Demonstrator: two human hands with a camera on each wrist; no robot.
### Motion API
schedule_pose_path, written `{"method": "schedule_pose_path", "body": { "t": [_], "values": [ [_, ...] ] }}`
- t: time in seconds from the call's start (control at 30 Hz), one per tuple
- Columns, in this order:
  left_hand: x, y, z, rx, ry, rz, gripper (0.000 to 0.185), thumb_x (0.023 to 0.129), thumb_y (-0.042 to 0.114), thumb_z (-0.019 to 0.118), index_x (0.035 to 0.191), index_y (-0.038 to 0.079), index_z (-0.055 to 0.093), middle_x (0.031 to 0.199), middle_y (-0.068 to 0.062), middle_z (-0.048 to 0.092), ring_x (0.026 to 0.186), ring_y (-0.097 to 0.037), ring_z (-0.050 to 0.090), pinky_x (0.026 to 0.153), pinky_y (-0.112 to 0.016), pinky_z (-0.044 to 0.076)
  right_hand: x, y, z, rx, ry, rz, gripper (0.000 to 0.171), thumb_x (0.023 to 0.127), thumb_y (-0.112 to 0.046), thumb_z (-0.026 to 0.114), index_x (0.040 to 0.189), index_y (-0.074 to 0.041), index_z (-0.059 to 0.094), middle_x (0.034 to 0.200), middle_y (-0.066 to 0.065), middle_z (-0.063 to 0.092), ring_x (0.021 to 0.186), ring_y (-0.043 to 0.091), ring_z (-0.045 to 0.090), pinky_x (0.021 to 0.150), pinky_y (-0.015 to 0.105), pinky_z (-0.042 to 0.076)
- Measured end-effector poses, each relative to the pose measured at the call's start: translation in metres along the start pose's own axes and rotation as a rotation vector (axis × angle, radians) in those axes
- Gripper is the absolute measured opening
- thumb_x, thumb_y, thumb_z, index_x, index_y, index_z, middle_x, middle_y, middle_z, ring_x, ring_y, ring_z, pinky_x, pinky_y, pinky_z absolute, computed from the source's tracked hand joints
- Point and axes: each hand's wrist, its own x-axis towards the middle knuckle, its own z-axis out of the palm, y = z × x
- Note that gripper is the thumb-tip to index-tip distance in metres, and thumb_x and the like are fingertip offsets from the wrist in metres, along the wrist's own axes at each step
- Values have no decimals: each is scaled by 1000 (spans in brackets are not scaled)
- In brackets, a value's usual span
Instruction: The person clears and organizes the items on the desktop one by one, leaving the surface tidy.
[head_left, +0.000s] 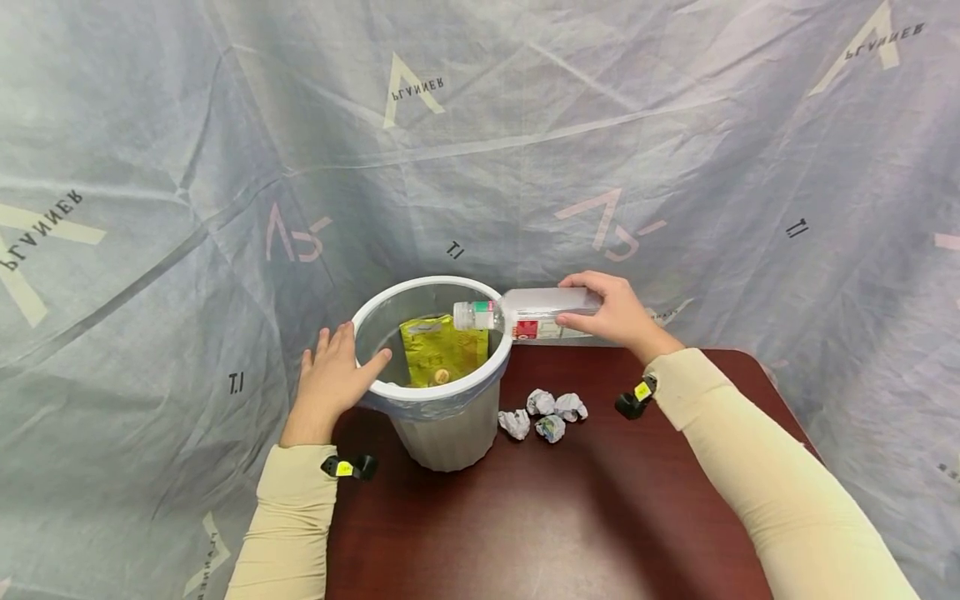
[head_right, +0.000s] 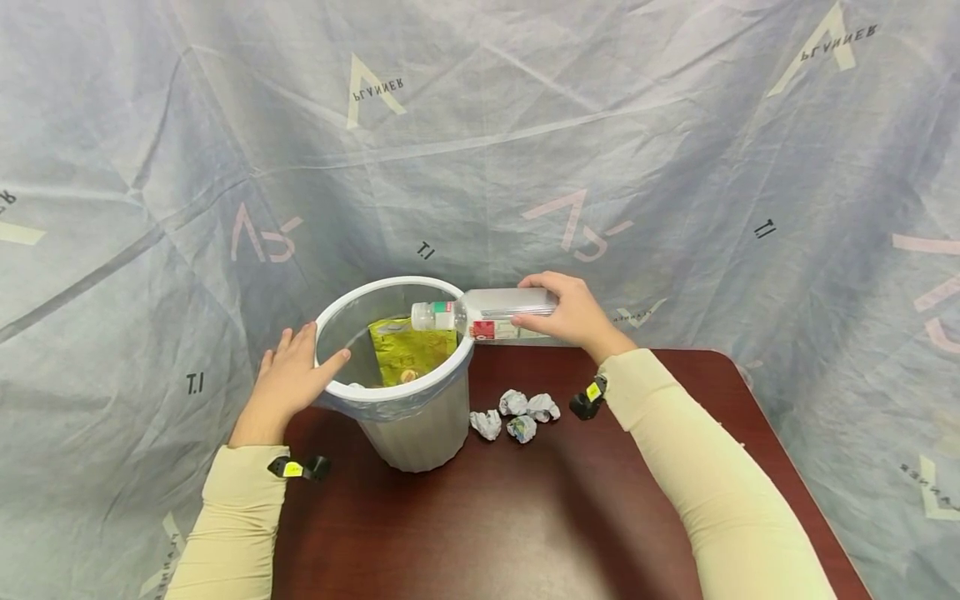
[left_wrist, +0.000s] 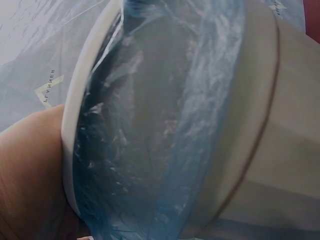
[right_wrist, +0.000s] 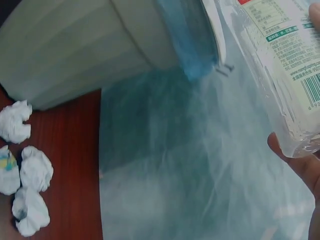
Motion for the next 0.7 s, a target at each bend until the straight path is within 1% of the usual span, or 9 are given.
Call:
{"method": "schedule_pose_path", "body": {
  "t": [0.1, 0.17, 0.33, 0.43, 0.57, 0.63, 0.7],
  "values": [
    [0, 0, 0, 1, 1, 2, 105, 96, 74, 39, 161, -2, 10, 165, -27, 15, 153, -46, -2, 115, -72, -1, 11, -10, 10, 4, -44, 24, 47, 77, -28, 90, 117, -11, 72, 112, 7, 71, 90, 23, 64, 78, 39, 50],
    [0, 0, 0, 3, 3, 2, 104, 96, 74, 38, 161, -2, 11, 165, -27, 15, 153, -46, -2, 115, -72, 0, 17, -15, 18, 7, -69, 40, 48, 78, -31, 89, 118, -11, 72, 112, 6, 71, 89, 23, 63, 77, 40, 50],
    [-1, 1, -1, 6, 3, -1, 104, 96, 74, 38, 161, -2, 11, 165, -27, 15, 153, -46, -2, 115, -72, 0, 32, -28, 35, 2, -117, 53, 48, 79, -34, 87, 119, -11, 72, 111, 5, 72, 89, 21, 63, 77, 39, 51],
    [-2, 2, -1, 4, -3, -4, 104, 96, 74, 38, 161, -2, 10, 165, -27, 15, 153, -46, -3, 115, -72, -1, 40, -36, 43, -40, -143, 44, 50, 79, -37, 86, 119, -11, 72, 112, 6, 72, 90, 21, 64, 78, 39, 52],
    [-2, 3, -2, 4, -3, -7, 104, 96, 74, 38, 161, -2, 10, 165, -26, 15, 153, -46, -2, 115, -72, 0, 48, -45, 51, -97, -180, 63, 56, 80, -45, 84, 124, -14, 69, 119, 7, 71, 97, 23, 63, 85, 43, 51],
    [-2, 3, -2, 4, -3, -7, 104, 96, 74, 38, 161, -3, 10, 165, -27, 15, 153, -46, -2, 115, -72, 0, 51, -49, 54, -108, -195, 86, 59, 81, -48, 82, 128, -16, 66, 123, 8, 69, 102, 24, 63, 88, 45, 50],
    [-3, 3, -2, 4, -3, -7, 104, 96, 73, 38, 161, -3, 10, 165, -27, 15, 153, -46, -2, 115, -72, 0, 53, -52, 57, -97, -202, 106, 62, 82, -49, 81, 133, -18, 62, 126, 8, 67, 109, 24, 61, 91, 46, 49]
  ]
}}
